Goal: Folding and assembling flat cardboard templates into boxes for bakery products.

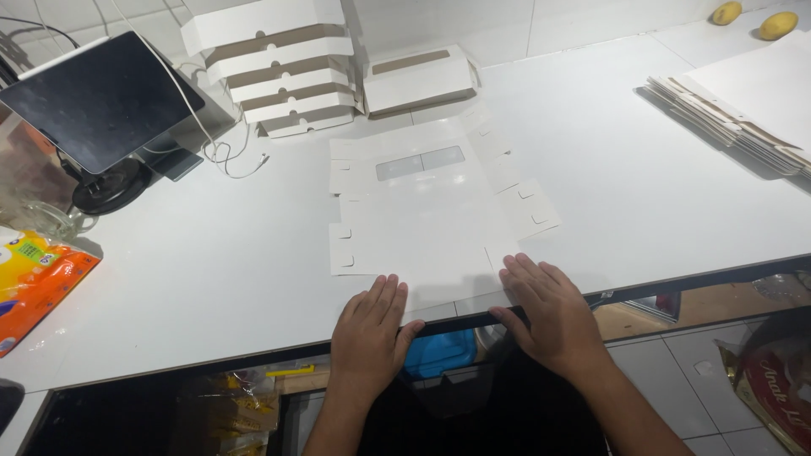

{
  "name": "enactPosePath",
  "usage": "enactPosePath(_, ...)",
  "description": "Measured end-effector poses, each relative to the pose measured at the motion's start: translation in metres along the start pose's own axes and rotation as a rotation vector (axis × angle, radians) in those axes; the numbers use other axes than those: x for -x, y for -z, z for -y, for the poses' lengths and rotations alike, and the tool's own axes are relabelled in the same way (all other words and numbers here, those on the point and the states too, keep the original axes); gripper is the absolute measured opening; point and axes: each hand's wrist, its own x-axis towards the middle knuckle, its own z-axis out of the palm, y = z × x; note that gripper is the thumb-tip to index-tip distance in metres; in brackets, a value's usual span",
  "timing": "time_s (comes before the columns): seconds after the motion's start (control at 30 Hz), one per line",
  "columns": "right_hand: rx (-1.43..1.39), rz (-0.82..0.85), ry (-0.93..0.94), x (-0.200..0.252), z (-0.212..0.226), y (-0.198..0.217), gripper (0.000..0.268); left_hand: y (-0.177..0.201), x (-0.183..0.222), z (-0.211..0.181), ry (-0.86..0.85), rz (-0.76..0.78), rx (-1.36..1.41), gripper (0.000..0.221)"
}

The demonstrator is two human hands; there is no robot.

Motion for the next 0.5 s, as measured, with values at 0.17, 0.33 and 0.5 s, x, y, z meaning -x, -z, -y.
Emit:
enactPosePath(0.17, -0.078, 0.124, -0.063, -0.011, -0.002, 0.02, 0.047, 0.003, -0.001, -0.003, 0.017, 0.03, 0.01, 0.055)
enactPosePath(0.33, -0.107, 0.279, -0.215, -0.028, 0.003, 0.033, 0.057, 0.005, -0.005, -0.009, 0.139, 0.161, 0.084, 0.07)
enactPosePath(0.5, 0.084, 0.174, -0.063, -0.025, 0.009, 0.023, 0.058, 0.007, -0.004, -0.018, 0.218, 0.202, -0.063, 0.08)
